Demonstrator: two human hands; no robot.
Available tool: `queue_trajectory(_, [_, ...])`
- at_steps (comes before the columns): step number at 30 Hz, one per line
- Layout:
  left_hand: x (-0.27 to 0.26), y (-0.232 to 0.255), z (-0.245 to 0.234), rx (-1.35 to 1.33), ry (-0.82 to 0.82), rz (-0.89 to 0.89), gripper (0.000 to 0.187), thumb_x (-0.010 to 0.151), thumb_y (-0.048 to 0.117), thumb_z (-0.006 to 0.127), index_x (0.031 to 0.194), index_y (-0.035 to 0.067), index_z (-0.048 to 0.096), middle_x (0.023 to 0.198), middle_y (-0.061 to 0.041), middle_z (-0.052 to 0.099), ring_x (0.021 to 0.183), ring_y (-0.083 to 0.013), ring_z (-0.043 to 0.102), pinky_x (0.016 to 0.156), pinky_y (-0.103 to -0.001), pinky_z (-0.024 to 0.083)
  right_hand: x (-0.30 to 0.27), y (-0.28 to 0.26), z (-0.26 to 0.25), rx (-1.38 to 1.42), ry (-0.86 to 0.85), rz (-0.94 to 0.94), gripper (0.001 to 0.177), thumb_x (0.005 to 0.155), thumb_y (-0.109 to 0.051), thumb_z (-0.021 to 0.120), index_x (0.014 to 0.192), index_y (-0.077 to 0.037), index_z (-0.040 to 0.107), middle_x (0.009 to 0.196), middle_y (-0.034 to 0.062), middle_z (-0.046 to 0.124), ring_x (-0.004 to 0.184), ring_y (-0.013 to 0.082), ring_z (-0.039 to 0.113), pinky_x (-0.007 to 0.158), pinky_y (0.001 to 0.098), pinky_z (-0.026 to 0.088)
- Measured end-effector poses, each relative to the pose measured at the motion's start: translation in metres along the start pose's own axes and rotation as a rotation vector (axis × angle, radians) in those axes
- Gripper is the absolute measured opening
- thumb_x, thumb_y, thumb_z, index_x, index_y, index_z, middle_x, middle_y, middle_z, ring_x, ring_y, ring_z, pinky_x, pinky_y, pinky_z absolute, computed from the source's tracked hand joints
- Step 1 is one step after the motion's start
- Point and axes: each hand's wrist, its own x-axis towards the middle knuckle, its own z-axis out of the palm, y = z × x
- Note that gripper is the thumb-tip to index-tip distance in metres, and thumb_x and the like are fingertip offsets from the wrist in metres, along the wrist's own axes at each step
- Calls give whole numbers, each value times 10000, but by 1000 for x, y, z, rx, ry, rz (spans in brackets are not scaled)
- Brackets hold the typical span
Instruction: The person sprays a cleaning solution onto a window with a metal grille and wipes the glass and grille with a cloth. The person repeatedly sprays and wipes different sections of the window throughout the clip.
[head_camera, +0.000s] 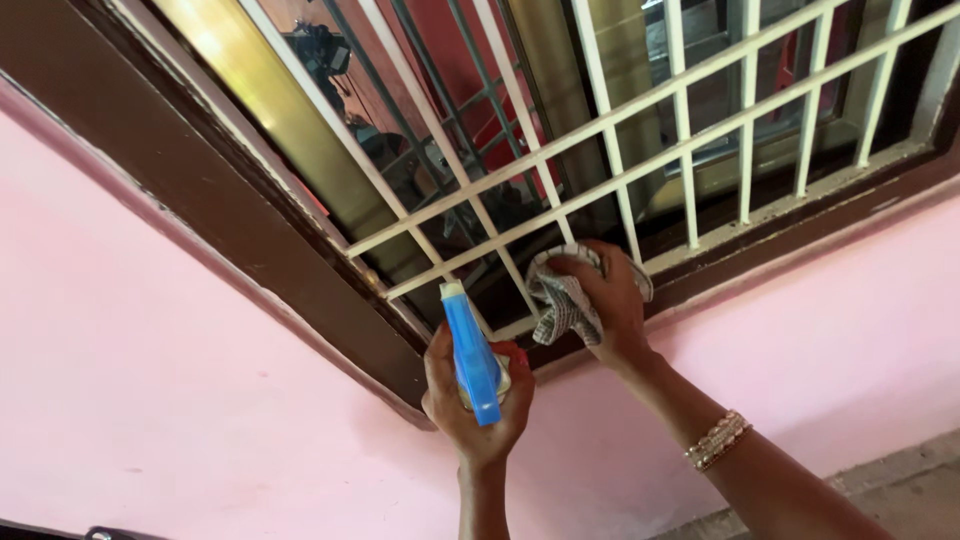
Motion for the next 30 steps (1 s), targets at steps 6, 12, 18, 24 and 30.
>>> queue_trajectory(6, [-2, 2, -1, 70, 24, -27, 655, 756, 60, 777, 1344, -24, 501, 847, -58, 781, 729, -137, 758, 706, -291, 627, -9, 8, -28, -140, -45, -337, 382, 880, -121, 747, 1254, -134, 673, 1334, 149, 578, 1191, 278, 649, 972, 340, 559])
queue_trajectory(12, [8, 11, 4, 2, 73, -16, 646, 768, 52, 773, 1357, -38, 525, 848, -83, 757, 737, -147, 757, 693, -305, 624, 29, -43, -58, -164, 276, -533, 455, 943, -239, 803, 1367, -195, 642, 1452, 156, 479, 1319, 289, 589, 1014, 414, 600])
queue_trajectory(18, [9, 31, 43, -110, 41, 13, 642, 745, 44, 776, 1328, -38, 522, 861, -90, 777, 726, -142, 771, 661, -295, 628, 92, -69, -60, -323, 212, -417, 1016, 650, -481, 822, 1547, -239, 411, 1608, 219, 324, 1452, 464, 369, 1062, 641, 399])
queue_trajectory(24, [10, 32, 83, -101, 29, -77, 650, 736, 22, 734, 1350, -46, 532, 766, -72, 779, 724, -152, 768, 754, -305, 608, 67, -39, -78, -741, -37, -670, 774, 757, -197, 819, 1462, -308, 521, 1610, 101, 348, 1480, 393, 320, 1037, 622, 352])
queue_trajectory(30, [10, 23, 106, -101, 29, -192, 636, 716, 29, 754, 1314, -29, 547, 781, -58, 769, 701, -141, 770, 648, -287, 625, 71, -22, -106, -608, -109, -793, 606, 689, -192, 790, 1277, -251, 654, 1507, 59, 491, 1414, 353, 421, 1038, 594, 381])
